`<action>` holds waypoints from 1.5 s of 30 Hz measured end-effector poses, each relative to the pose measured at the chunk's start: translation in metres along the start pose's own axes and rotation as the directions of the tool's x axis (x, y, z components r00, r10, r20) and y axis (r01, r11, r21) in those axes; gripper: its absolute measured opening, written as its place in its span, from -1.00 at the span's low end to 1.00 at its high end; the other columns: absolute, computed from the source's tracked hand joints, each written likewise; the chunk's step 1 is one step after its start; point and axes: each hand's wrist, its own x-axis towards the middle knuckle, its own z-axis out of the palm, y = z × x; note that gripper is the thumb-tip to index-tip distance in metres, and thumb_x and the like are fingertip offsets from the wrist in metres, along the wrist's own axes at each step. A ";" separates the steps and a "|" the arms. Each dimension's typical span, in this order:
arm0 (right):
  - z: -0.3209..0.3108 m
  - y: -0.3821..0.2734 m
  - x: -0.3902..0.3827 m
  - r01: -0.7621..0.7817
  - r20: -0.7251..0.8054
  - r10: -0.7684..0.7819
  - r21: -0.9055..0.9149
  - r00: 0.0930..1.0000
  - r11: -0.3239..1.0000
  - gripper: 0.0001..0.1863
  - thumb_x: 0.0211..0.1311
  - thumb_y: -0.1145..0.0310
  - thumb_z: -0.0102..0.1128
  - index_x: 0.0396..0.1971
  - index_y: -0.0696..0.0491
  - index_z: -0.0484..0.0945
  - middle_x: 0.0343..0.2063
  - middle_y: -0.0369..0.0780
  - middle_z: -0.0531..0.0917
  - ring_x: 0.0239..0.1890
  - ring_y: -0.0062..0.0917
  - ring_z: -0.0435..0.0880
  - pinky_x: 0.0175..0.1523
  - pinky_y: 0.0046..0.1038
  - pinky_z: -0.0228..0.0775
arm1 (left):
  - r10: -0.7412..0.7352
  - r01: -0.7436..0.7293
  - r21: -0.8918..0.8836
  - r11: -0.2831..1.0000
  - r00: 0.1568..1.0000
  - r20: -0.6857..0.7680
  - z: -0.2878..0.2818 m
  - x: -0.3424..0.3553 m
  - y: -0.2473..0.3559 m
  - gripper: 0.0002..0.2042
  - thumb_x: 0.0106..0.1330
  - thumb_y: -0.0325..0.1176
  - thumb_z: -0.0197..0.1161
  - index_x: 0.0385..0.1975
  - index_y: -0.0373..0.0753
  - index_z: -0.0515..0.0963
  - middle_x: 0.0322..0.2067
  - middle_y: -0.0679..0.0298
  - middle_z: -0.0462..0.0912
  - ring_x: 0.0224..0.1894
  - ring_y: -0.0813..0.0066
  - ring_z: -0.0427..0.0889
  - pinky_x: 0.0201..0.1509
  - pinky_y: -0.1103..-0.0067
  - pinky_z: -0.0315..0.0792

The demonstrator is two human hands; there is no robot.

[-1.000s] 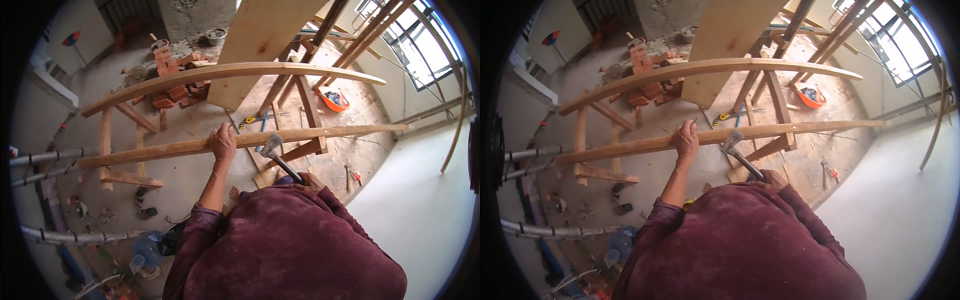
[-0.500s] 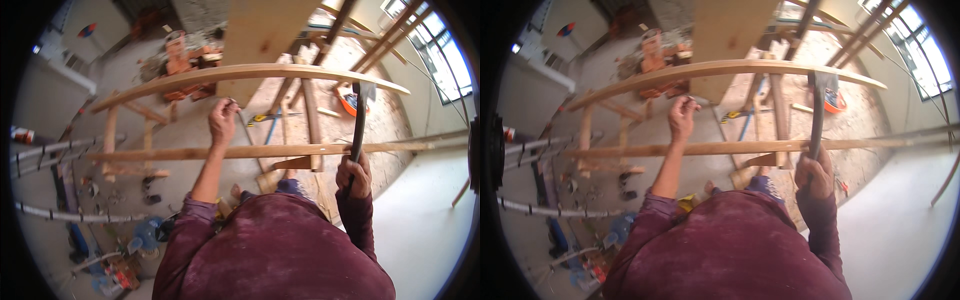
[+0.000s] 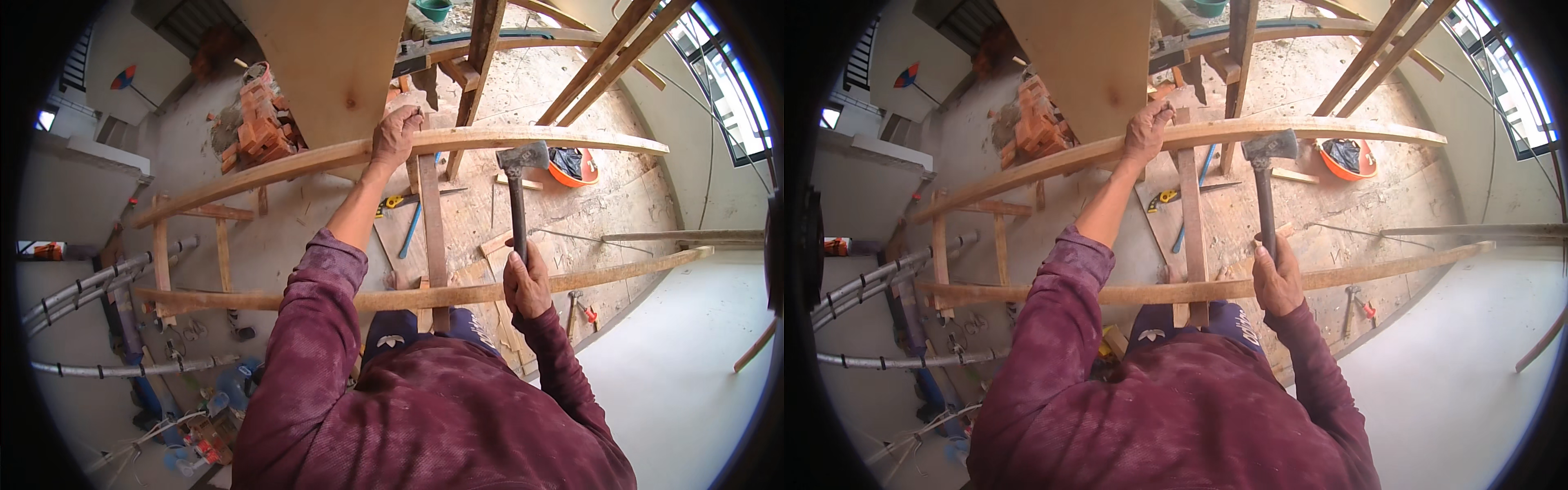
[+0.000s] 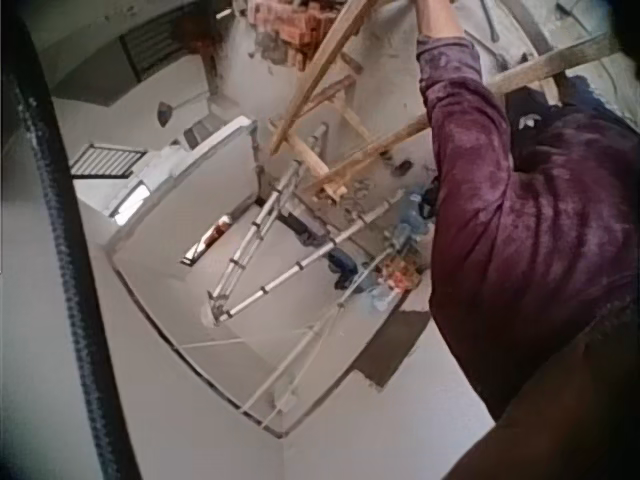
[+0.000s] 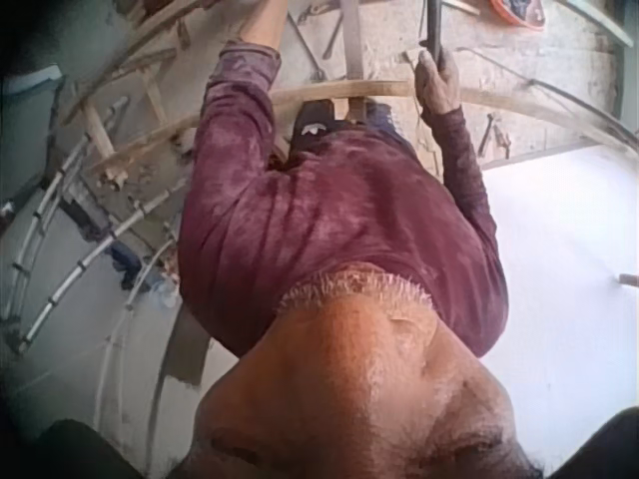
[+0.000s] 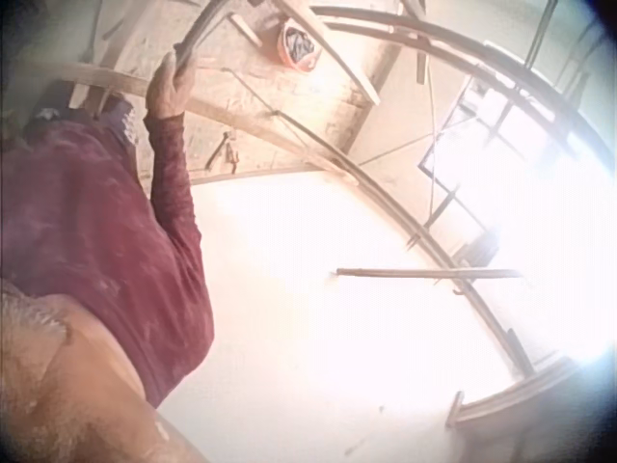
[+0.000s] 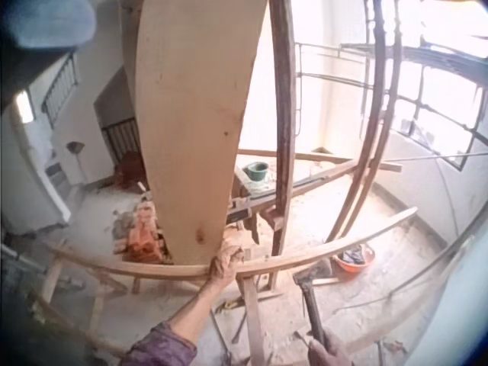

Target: The person builds a wooden frame by hammering nails into timber planks, aligning wooden sections together, and using an axe to secure joints.

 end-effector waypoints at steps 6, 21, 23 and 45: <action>-0.001 -0.020 0.018 -0.031 0.017 0.034 -0.155 0.999 0.987 -0.66 0.49 0.30 0.06 0.11 0.16 0.35 -0.56 -0.46 0.30 -0.61 -0.81 0.18 -0.53 -0.71 0.00 | -0.058 0.070 -0.119 0.990 0.993 0.104 0.018 -0.001 -0.028 -0.76 0.49 -0.25 0.14 -0.32 -0.30 0.55 -0.42 0.32 0.61 -0.29 0.58 0.57 -0.12 0.58 0.45; 0.008 -0.022 0.098 0.028 0.071 -0.002 -0.372 0.997 0.928 -0.69 0.49 0.36 0.05 0.15 0.09 0.39 -0.51 -0.51 0.33 -0.58 -0.83 0.21 -0.53 -0.72 0.02 | -0.067 0.063 -0.043 0.997 0.992 -0.103 0.032 -0.011 -0.054 -0.78 0.48 -0.25 0.09 -0.25 -0.27 0.58 -0.32 0.12 0.67 -0.22 0.25 0.69 -0.08 0.48 0.51; -0.008 -0.011 0.120 0.072 0.047 -0.056 -0.501 0.997 0.863 -0.66 0.50 0.35 0.05 0.19 0.05 0.39 -0.51 -0.51 0.34 -0.57 -0.85 0.20 -0.53 -0.73 0.01 | -0.216 0.213 -0.037 0.976 0.973 -0.079 0.035 -0.013 -0.053 -0.83 0.42 -0.37 0.09 -0.13 -0.27 0.56 -0.31 0.10 0.67 -0.20 0.18 0.68 -0.07 0.39 0.52; -0.087 -0.116 0.319 -0.003 0.370 0.526 -0.815 0.766 0.579 -0.60 0.38 0.45 -0.05 0.19 0.12 0.42 -0.23 -0.38 0.45 -0.45 -0.77 0.30 -0.40 -0.69 0.20 | -0.124 0.151 0.180 0.972 0.980 -0.154 0.042 -0.017 -0.043 -0.84 0.46 -0.33 -0.05 -0.24 -0.31 0.33 -0.36 -0.12 0.54 -0.23 -0.17 0.55 -0.12 0.13 0.39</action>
